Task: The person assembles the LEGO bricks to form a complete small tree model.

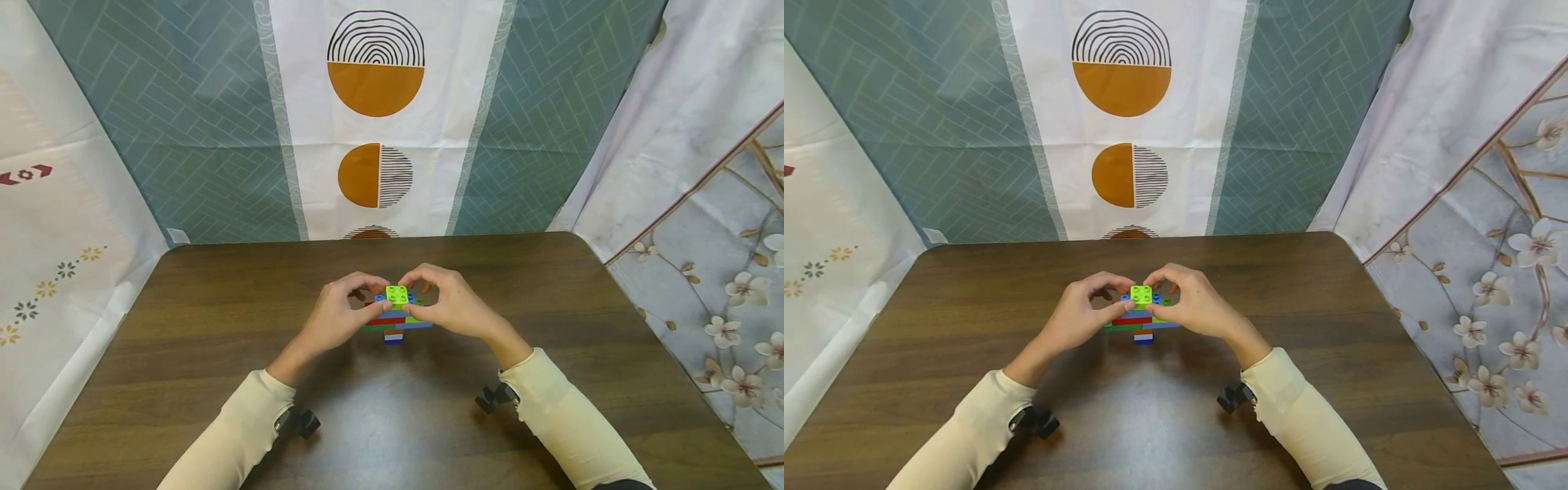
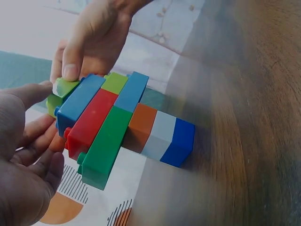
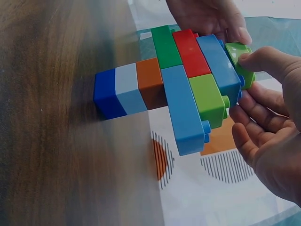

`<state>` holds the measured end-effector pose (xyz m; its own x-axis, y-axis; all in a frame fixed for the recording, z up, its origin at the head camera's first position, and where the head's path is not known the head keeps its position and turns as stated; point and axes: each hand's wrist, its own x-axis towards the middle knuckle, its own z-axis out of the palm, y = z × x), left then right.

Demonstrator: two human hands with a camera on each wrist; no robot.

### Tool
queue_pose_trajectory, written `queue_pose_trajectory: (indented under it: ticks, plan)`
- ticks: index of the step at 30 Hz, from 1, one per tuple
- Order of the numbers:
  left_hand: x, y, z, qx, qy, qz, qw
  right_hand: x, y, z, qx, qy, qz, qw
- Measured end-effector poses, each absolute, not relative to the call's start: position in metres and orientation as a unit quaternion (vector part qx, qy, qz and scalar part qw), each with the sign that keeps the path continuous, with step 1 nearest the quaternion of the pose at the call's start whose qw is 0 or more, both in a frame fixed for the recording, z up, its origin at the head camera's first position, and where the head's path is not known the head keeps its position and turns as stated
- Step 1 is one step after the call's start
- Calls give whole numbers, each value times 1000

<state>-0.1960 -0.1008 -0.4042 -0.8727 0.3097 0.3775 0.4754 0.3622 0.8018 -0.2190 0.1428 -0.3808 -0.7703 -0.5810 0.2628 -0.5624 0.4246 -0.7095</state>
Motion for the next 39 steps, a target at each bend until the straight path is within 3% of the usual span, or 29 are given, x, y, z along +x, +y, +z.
queue_pose_trajectory:
  ticks: [22, 39]
  plan:
    - [-197, -103, -402, -238, -825, -508, 65, -217, 144, -387, -282, 848, -448, 38]
    - [-196, -104, -402, -250, -823, -505, 72, -219, 145, -388, -286, 845, -450, 41]
